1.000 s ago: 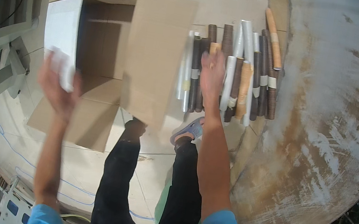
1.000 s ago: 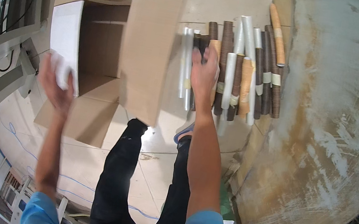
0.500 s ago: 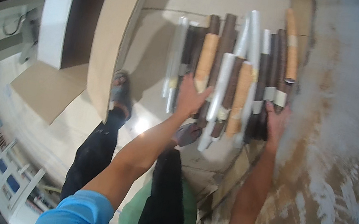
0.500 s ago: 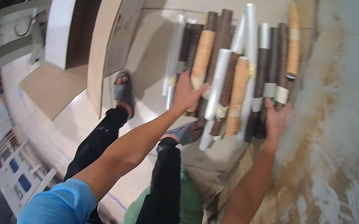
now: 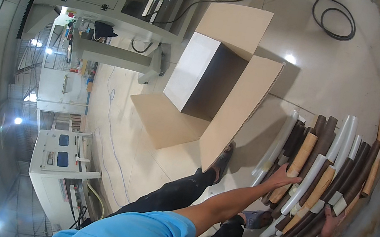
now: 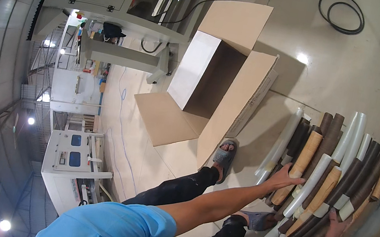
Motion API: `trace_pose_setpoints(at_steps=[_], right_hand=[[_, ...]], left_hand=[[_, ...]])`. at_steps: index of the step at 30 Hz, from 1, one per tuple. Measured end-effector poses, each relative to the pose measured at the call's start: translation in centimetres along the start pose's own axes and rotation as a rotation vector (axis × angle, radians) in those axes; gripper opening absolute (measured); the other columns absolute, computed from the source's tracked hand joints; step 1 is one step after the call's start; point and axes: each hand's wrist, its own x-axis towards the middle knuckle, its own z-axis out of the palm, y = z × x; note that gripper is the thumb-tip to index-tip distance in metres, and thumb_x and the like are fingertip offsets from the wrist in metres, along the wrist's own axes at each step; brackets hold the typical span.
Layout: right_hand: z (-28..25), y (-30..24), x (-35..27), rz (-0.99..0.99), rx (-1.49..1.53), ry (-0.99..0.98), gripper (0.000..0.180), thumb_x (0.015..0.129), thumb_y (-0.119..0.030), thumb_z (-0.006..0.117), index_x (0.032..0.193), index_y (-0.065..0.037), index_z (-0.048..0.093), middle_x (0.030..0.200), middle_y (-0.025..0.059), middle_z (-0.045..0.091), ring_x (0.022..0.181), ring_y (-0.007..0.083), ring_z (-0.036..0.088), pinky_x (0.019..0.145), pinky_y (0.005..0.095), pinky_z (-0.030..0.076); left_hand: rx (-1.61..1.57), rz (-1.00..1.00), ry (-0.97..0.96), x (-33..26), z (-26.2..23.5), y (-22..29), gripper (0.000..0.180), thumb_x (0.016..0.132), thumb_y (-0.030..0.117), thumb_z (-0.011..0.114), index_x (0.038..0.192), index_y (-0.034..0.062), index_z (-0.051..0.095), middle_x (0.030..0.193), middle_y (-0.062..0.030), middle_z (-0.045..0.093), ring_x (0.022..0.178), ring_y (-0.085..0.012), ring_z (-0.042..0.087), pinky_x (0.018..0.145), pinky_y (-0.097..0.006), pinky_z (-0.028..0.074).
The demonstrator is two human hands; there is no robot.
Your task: The person sits on the floor and packs cylindrical objects into a cardboard box. They pick up the cylinders from a pile on the floor and place them into the box, occasionally adjusting their position. Another person briefly assists by handing over items.
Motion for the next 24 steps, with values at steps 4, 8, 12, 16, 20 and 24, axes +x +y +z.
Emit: trace_pose_setpoints(at_steps=[4,8,12,16,20,24], right_hand=[[3.4,2.2,-0.8,0.001,0.308,0.044,0.088,0.079,-0.019,0.077,0.148,0.003,0.026,0.145,0.0184,0.038,0.130,0.0289,0.039,0.109,0.0357,0.030],[3.5,4.5,-1.3,-0.013,0.366,-0.033,0.089,0.076,-0.011,0.075,0.148,0.002,0.025,0.142,0.0181,0.042,0.129,0.0272,0.041,0.110,0.0354,0.030],[3.5,4.9,-3.9,0.029,0.483,-0.317,0.043,0.087,-0.021,0.061,0.124,0.000,0.056,0.127,0.0108,0.058,0.122,0.0215,0.051,0.109,0.0357,0.033],[3.9,2.3,-6.9,0.297,0.776,-0.258,0.039,0.084,-0.013,0.063,0.122,-0.001,0.059,0.122,0.0113,0.061,0.114,0.0225,0.056,0.102,0.0371,0.041],[5.0,-2.5,-9.9,0.248,1.092,-0.250,0.059,0.079,-0.009,0.068,0.132,0.001,0.046,0.126,0.0135,0.056,0.113,0.0261,0.056,0.099,0.0396,0.045],[6.8,-4.6,-15.6,0.453,1.205,-0.077,0.063,0.079,-0.015,0.068,0.134,0.004,0.043,0.126,0.0131,0.056,0.114,0.0282,0.056,0.101,0.0415,0.044]], left_hand=[[-0.198,0.023,-0.040,0.7,-0.4,-0.4,0.100,0.067,0.052,0.081,0.134,-0.0092,0.040,0.125,-0.0221,0.056,0.115,-0.0288,0.056,0.101,-0.036,0.041],[-0.446,-0.078,-0.249,1.1,-0.7,-0.2,0.082,0.075,0.043,0.079,0.133,-0.0016,0.044,0.118,-0.0125,0.060,0.105,-0.0217,0.059,0.094,-0.034,0.045],[-0.519,-0.017,-0.215,-0.8,-0.7,-0.2,0.075,0.075,0.032,0.080,0.133,0.0015,0.043,0.116,-0.0096,0.058,0.106,-0.0191,0.056,0.093,-0.036,0.046],[-0.370,-0.029,-0.303,-2.8,-1.7,0.4,0.087,0.071,0.026,0.082,0.138,0.0043,0.030,0.121,-0.0143,0.053,0.113,-0.0240,0.054,0.097,-0.038,0.045],[-0.240,0.032,-0.394,-6.0,-1.8,2.0,0.099,0.073,0.031,0.082,0.146,0.0022,0.023,0.134,-0.0176,0.048,0.123,-0.0244,0.049,0.106,-0.037,0.036],[-0.261,0.064,-0.464,-9.4,-2.1,2.5,0.103,0.074,0.036,0.081,0.149,0.0011,0.020,0.140,-0.0179,0.044,0.129,-0.0245,0.043,0.110,-0.036,0.032]])
